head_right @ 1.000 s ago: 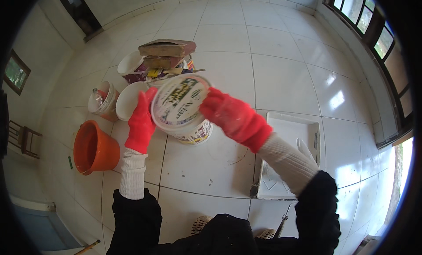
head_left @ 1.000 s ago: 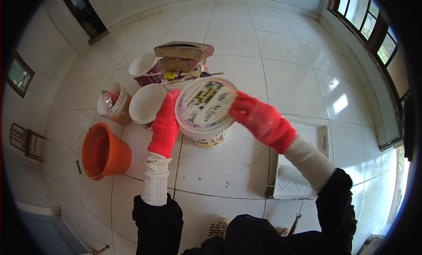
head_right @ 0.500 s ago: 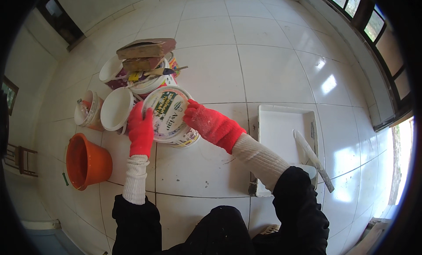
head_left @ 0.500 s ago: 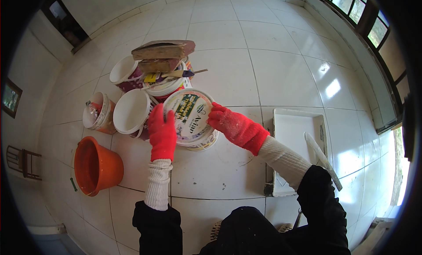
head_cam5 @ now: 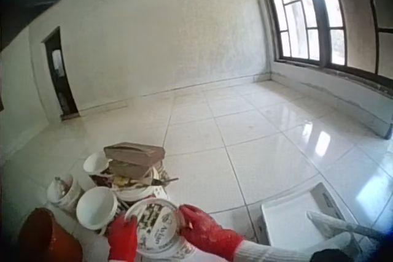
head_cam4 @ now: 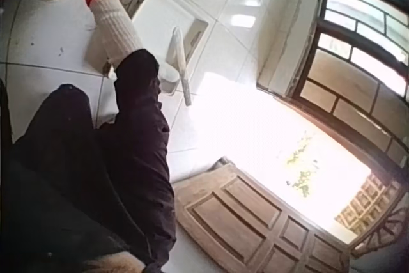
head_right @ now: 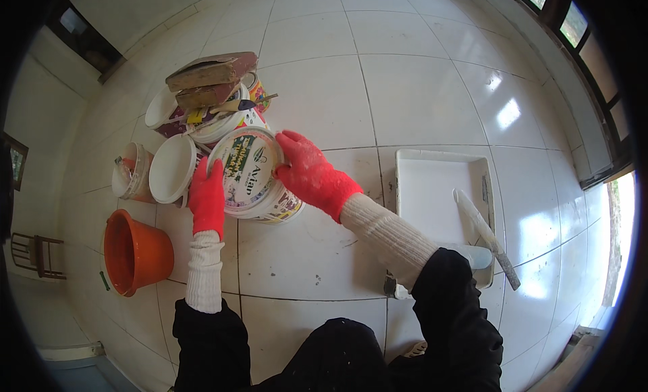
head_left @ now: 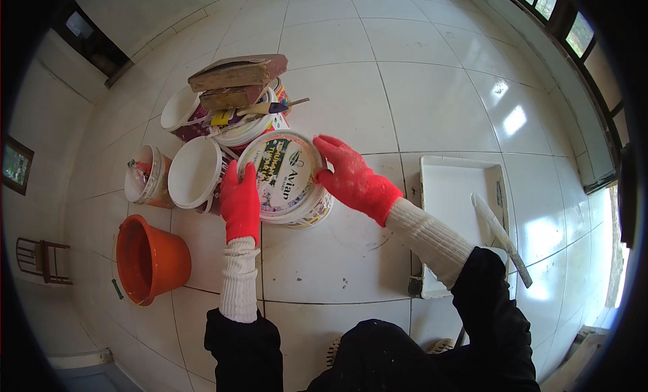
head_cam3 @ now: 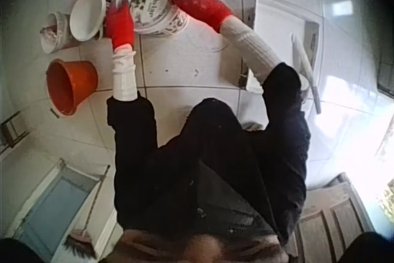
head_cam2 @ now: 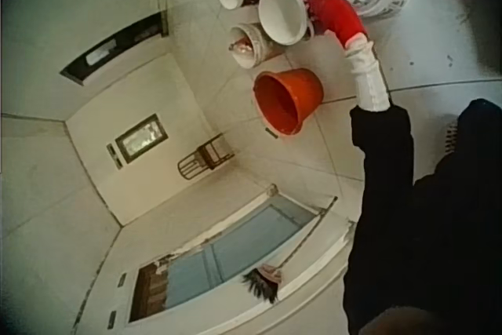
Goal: The person places a lid on a paint bucket, stirs the white paint in a tray with a wooden stick, and coats a paint roller by rolling it back and forth in the tray.
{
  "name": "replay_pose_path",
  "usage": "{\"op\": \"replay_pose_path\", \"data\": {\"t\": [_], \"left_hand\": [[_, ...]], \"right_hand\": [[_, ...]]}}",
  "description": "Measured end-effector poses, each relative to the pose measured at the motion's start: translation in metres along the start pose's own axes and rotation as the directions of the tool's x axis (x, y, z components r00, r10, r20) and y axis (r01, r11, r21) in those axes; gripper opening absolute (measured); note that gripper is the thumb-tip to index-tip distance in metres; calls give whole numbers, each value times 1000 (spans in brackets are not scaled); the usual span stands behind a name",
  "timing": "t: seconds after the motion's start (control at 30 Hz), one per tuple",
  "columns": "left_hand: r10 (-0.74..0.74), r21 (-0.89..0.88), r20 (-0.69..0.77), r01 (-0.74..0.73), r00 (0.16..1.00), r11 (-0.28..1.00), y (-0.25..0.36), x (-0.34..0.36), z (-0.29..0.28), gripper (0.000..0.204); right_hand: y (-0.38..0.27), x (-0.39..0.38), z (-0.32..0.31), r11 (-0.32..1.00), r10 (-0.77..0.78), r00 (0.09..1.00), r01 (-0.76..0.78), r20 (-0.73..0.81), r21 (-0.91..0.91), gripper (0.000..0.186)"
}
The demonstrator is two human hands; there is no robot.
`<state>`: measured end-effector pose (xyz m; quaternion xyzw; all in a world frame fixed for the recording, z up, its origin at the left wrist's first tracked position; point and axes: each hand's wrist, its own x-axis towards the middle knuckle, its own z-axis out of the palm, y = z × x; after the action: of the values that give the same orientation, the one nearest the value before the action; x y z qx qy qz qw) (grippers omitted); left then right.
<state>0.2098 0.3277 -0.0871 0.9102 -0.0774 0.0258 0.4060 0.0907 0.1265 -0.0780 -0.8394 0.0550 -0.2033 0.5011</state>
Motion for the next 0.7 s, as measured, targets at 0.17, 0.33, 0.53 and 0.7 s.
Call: {"op": "replay_pose_path", "data": {"t": [0.17,0.33,0.53,0.7], "left_hand": [[-44,-2,23,44,999,999,18,-6,5,69],[261,410,38,-253,965,876,7,-6,14,68],[488,555,295,-563,822,612,44,-16,30,71],[515,657,318,-577,796,486,42,-21,41,72]], "right_hand": [[-1,9,-8,967,220,970,-231,108,109,53],[-8,18,-9,884,373,910,-408,179,230,51],[-3,25,-4,840,428,898,-437,101,321,48],[7,34,-13,783,426,878,-479,219,396,44]]}}
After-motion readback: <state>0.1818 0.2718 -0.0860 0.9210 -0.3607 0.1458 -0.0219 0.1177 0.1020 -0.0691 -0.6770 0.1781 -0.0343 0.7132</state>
